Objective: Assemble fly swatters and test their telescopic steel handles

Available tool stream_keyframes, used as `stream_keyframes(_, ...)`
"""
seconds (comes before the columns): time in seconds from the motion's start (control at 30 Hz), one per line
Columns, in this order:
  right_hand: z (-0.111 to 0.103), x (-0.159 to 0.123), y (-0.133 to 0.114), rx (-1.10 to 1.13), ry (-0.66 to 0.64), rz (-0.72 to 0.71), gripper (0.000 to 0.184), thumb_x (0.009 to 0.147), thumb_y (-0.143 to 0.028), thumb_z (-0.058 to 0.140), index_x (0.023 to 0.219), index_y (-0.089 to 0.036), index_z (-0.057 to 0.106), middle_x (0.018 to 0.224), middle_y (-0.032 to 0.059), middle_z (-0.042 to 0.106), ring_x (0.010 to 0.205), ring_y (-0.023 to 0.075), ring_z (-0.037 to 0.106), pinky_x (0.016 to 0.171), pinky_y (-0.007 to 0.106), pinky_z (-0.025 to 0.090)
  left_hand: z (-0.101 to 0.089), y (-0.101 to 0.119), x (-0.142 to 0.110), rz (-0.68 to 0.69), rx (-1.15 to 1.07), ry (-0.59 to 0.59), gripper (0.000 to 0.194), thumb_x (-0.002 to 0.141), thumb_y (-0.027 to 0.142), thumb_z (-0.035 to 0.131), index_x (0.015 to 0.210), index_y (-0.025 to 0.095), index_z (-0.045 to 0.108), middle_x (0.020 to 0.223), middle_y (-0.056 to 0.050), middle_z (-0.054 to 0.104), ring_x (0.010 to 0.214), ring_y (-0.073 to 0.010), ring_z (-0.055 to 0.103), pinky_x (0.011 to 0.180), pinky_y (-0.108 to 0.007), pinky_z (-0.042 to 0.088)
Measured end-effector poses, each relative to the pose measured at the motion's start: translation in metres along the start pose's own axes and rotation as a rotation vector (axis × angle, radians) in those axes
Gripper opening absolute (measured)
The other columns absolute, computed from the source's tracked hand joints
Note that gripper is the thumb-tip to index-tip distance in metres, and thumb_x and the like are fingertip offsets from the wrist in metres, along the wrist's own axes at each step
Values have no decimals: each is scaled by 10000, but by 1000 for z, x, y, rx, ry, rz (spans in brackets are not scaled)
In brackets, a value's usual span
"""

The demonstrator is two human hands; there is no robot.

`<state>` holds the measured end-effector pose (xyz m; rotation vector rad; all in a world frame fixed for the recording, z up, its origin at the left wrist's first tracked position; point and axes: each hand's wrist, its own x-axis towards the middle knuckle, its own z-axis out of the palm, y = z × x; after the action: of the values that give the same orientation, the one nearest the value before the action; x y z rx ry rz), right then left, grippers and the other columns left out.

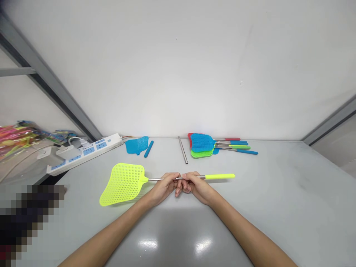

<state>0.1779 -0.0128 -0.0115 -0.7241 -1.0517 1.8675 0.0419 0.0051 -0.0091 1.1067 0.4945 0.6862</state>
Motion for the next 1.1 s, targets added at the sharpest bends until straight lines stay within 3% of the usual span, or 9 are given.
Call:
stream_keyframes(0.2,-2,1,1,53,2,-15,320,756,-240,424,460,-133,483,432,4,450,508,154,521,498,263,257,1,2,-2,-19,-121,-3,456,815,410,234,590,123,508,514,-40,519,509,-125,483,592,-274,374)
stream_keyframes(0.4,-2,0,0,78,11,-30,321,764,-221,395,475,-130,500,528,26,491,479,119,463,493,268,251,-2,1,-1,-33,-206,10,519,813,439,164,604,118,514,553,-49,507,480,-117,449,506,-254,347)
stream_keyframes(0.7,-4,-2,-3,106,63,-8,304,748,-247,416,476,-137,497,569,26,471,481,100,384,502,271,258,-3,3,-3,-8,-179,57,554,787,476,165,622,114,552,515,-43,474,493,-130,432,509,-258,341)
stream_keyframes(0.93,-5,-2,-3,129,93,-30,280,731,-234,420,479,-145,506,481,-1,389,474,103,334,501,275,264,-5,5,-7,69,-135,236,658,764,497,103,565,93,581,494,-73,495,453,-135,403,494,-281,335)
stream_keyframes(1.1,-4,-2,-2,93,59,-40,272,729,-223,416,491,-139,516,479,1,394,466,99,335,489,268,244,-4,4,-6,65,-80,189,628,775,468,134,542,95,582,523,-85,530,460,-128,413,507,-271,335)
